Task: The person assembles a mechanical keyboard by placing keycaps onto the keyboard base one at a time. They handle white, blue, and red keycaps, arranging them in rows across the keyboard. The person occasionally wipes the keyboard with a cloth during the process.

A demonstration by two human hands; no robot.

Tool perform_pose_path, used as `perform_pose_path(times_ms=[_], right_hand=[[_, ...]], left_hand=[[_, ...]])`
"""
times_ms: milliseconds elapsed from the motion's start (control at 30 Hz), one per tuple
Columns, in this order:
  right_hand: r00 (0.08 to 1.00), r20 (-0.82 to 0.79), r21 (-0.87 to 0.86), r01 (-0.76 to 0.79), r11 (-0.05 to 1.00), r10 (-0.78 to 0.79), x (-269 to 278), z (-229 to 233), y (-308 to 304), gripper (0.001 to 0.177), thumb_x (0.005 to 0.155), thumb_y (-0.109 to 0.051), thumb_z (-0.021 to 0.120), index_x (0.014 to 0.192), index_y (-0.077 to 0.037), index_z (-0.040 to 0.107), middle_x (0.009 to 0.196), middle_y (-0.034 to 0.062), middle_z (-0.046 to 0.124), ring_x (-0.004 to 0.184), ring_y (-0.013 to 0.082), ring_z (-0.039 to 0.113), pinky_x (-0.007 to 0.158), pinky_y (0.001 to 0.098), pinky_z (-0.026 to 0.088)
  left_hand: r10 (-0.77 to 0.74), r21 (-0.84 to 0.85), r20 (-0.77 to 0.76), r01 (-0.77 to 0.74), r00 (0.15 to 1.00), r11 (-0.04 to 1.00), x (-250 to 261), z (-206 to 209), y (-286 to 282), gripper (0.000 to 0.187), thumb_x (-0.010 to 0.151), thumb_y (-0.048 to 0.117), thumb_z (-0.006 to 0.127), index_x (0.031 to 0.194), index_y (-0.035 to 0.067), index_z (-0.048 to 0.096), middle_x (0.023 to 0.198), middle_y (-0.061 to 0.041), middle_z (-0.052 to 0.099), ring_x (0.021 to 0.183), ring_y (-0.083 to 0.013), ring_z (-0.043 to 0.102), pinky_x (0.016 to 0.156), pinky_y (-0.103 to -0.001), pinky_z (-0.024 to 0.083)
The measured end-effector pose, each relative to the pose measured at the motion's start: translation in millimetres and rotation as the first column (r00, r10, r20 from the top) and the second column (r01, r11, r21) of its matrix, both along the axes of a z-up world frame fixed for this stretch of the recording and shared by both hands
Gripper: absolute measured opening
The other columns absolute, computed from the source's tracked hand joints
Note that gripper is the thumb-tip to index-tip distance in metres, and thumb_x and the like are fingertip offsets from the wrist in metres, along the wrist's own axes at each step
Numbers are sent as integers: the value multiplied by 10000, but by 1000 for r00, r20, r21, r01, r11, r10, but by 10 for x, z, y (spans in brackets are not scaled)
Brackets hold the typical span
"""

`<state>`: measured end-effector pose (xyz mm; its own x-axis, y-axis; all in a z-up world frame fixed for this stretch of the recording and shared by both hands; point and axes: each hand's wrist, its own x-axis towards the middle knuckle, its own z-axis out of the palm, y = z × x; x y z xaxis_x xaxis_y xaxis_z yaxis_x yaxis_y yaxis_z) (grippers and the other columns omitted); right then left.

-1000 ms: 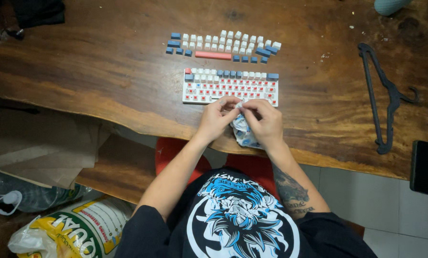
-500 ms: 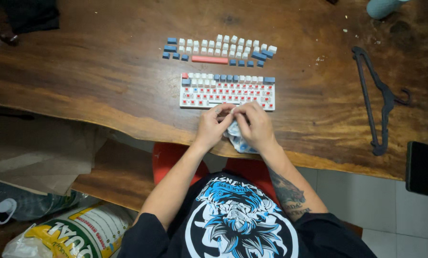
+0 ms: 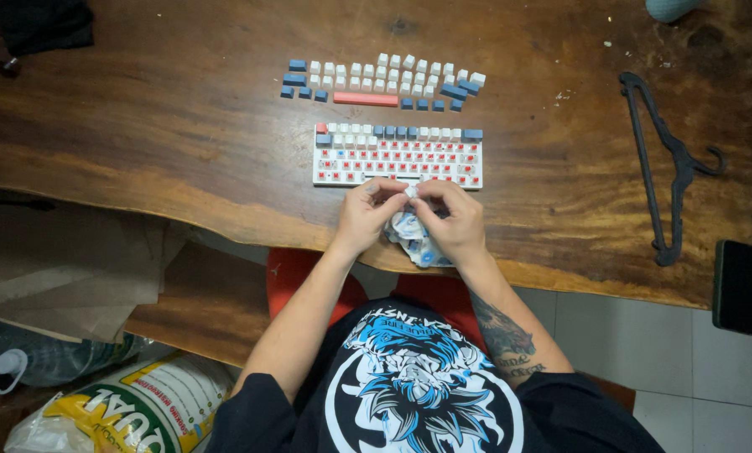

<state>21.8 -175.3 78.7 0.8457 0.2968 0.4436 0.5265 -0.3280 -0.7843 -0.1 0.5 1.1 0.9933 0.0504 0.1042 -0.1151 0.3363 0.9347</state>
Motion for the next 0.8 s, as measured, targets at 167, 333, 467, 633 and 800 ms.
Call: perform_pose_path(times_ms=[167,333,467,633,800], right_hand=[[994,-108,57,-3,998,10,-7,-8,-9,148,880,-46,801,1009,0,745,932,90,760,813,143,721,720,269,571],[999,-21,-14,-49,999,49,-5,57,-49,132,902,-37,761,1028,-4,747,947,105,755,829,150,732,730,269,568],[994,-107,33,-24,999,27,-2,82,-42,125,951,-31,700,1065,-4,743,949,107,751,827,151,723,737,271,561],[996,-80,42,-34,999,38,8,54,-49,120,921,-45,735,1028,10,730,941,111,749,818,136,707,726,272,553],[974,-223,103,-2,995,25,43,24,-41,108,954,-60,718,1035,11,730,916,72,752,805,89,688,719,251,552]], left_hand=[[-20,-24,-5,20,1000,1000,-15,62,-3,211,969,31,705,1175,-18,695,1051,-68,735,938,-98,682,848,-252,560],[-54,-63,-58,50,997,997,-42,127,5,289,932,5,740,1215,-23,684,1026,-84,707,825,-106,630,708,-253,512],[-20,63,26,19,999,998,-68,193,-29,271,975,26,714,1241,-25,699,1051,-53,713,934,-84,660,833,-243,566],[59,222,14,-61,998,973,-94,309,-42,307,985,58,653,1287,19,693,1057,-33,720,859,-81,687,780,-231,576],[15,379,147,-70,989,923,-97,357,-1,311,1014,52,616,1308,23,711,1023,-54,713,836,-93,653,755,-237,547]])
